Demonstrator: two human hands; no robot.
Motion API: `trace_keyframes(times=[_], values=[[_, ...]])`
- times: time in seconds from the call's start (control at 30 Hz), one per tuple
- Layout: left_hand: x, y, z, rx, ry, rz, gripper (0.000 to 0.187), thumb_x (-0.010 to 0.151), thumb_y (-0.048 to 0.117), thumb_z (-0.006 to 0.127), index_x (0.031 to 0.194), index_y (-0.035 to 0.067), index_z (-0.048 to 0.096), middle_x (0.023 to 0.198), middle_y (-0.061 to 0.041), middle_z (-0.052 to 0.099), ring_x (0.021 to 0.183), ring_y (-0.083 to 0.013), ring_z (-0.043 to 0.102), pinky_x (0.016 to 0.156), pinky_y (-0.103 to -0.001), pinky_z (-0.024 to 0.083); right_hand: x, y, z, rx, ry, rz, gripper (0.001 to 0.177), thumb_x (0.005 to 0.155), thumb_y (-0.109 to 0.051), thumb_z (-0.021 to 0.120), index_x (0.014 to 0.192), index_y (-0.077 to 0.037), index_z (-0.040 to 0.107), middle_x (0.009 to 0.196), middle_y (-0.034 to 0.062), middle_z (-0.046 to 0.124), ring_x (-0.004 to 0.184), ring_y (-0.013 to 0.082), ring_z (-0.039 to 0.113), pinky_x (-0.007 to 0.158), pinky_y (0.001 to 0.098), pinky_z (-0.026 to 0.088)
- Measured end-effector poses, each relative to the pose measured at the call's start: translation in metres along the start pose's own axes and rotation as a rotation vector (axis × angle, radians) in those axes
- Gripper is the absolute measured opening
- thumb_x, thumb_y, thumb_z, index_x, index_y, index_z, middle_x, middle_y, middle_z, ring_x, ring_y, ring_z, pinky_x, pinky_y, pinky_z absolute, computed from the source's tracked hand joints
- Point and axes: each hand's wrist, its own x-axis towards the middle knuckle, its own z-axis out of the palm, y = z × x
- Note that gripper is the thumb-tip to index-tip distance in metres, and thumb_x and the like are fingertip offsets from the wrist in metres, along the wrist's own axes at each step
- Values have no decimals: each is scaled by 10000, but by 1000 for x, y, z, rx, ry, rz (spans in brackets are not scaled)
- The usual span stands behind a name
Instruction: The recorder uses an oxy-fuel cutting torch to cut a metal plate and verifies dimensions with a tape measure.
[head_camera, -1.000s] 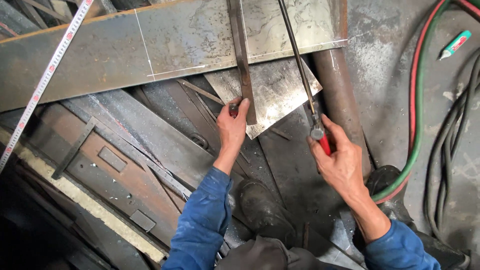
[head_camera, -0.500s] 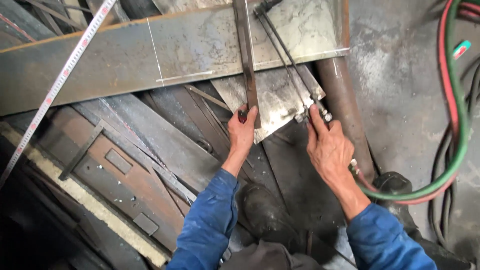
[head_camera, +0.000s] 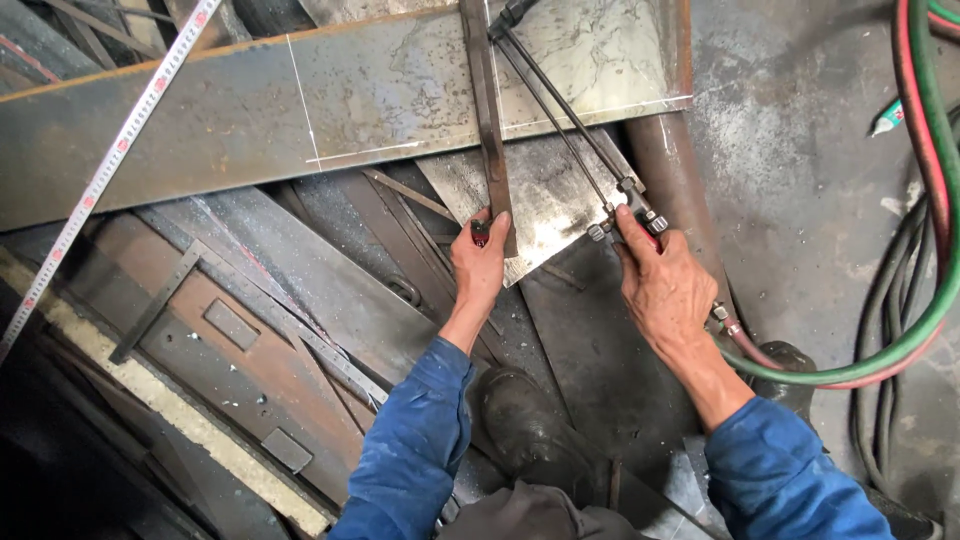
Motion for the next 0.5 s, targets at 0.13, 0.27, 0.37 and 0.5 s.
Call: trace_keyframes(times=[0.13,0.27,0.37,0.5], values=[[4,-12,3,7,18,46,562,923,365,737,1310,-32,648,996,-78,766,887,-106,673,826,-254,536,-6,-2,5,35,5,24,470,967,-298,733,1424,-355,635,879,137,583,701,347,628,574,486,490],[3,-11,2,-4,6,37,567,924,378,735,1314,-23,645,978,-65,756,873,-96,658,810,-250,532,-10,-1,10,117,13,57,472,959,-286,759,1414,-335,642,845,129,583,707,338,627,599,481,491],[2,-6,1,21,1,8,571,924,384,734,1325,-14,647,952,-73,750,855,-116,653,792,-263,536,-9,-1,4,237,40,63,525,943,-276,783,1440,-251,615,890,147,618,763,331,650,656,466,513],[-6,-2,-2,146,184,240,489,991,335,727,1326,-12,645,1167,-106,632,961,-209,684,826,-321,562,-5,-16,-30,483,-2,143,707,856,-265,807,1465,-52,517,930,195,679,793,306,685,687,430,539]])
